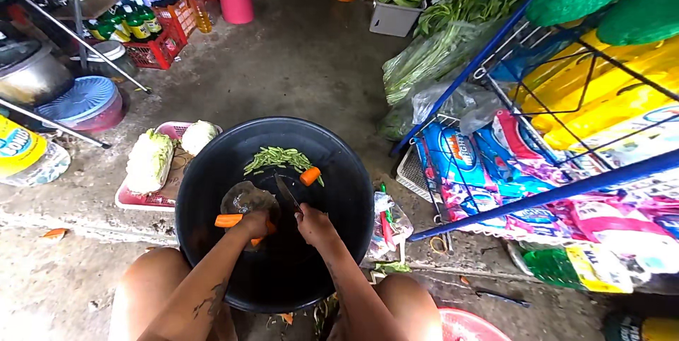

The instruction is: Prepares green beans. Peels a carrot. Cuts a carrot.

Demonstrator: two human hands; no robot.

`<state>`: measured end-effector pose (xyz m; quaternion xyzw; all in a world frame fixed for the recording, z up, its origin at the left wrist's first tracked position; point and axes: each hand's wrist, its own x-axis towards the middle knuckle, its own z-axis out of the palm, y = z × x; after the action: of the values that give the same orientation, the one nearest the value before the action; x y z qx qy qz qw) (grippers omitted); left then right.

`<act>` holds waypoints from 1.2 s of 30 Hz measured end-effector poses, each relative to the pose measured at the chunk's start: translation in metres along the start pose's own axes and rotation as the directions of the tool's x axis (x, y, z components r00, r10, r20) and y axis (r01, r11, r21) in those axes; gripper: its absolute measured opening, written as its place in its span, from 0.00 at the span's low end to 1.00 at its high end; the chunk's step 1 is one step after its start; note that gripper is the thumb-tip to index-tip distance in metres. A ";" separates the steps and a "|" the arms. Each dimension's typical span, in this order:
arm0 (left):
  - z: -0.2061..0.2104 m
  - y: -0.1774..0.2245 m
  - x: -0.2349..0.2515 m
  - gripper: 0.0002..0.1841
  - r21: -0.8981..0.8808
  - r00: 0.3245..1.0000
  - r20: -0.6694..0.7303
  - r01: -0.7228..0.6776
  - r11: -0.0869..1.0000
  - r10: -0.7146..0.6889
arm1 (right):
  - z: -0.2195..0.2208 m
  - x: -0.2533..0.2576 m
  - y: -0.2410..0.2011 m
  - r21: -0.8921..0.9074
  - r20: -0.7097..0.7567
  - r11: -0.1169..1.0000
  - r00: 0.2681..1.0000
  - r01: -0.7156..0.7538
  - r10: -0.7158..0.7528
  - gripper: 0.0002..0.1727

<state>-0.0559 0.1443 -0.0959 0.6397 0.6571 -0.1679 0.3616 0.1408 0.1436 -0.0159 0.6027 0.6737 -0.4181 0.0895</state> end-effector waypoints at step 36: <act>-0.018 -0.037 0.013 0.28 -0.681 0.872 -0.282 0.111 0.724 -0.400 | 0.048 0.008 -0.020 -0.228 0.052 0.974 0.999 0.006 0.006 0.25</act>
<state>-0.0954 0.1613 -0.1016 0.3967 0.8182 0.1570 0.3854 0.1027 0.1190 -0.0429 0.5772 0.7147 -0.3537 0.1759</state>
